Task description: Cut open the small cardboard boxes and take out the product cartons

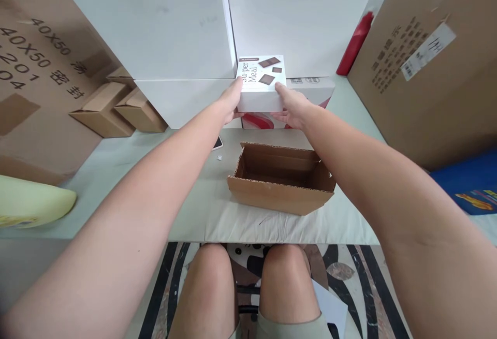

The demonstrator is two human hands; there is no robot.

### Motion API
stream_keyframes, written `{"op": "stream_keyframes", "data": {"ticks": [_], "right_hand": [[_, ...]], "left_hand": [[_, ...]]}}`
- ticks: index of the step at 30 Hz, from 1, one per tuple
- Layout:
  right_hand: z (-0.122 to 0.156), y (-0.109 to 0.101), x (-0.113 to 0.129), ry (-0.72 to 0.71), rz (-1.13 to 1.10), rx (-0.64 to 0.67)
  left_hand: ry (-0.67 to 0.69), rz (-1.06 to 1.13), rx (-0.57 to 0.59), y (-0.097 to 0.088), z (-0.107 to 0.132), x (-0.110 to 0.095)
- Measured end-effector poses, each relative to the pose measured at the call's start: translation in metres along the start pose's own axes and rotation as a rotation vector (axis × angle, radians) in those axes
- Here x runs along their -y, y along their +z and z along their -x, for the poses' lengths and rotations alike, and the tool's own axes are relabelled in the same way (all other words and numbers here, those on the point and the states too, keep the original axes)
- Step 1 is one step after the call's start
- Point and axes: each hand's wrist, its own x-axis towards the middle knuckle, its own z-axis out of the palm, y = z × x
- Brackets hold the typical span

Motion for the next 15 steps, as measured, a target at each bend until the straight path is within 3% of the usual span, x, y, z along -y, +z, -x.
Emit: {"op": "stream_keyframes", "data": {"ticks": [1,3,6,8,12,15], "right_hand": [[0.001,0.0,-0.001,0.01,0.001,-0.005],[0.005,0.003,-0.001,0.027,0.006,-0.029],[0.015,0.001,0.005,-0.015,-0.032,-0.052],[0.027,-0.011,0.012,-0.095,-0.101,-0.08],[0.059,-0.075,0.009,-0.199,-0.26,-0.228],[0.077,-0.138,-0.026,-0.137,-0.158,-0.458]], "left_hand": [[-0.096,0.008,-0.015,0.001,0.003,-0.003],[-0.132,-0.001,-0.045,0.005,0.012,-0.011],[-0.031,-0.02,-0.013,0.009,0.032,-0.026],[0.063,-0.009,0.037,0.007,0.048,-0.035],[0.128,-0.019,0.085,-0.013,0.091,-0.038],[0.108,0.027,0.077,-0.031,0.136,-0.019]]}}
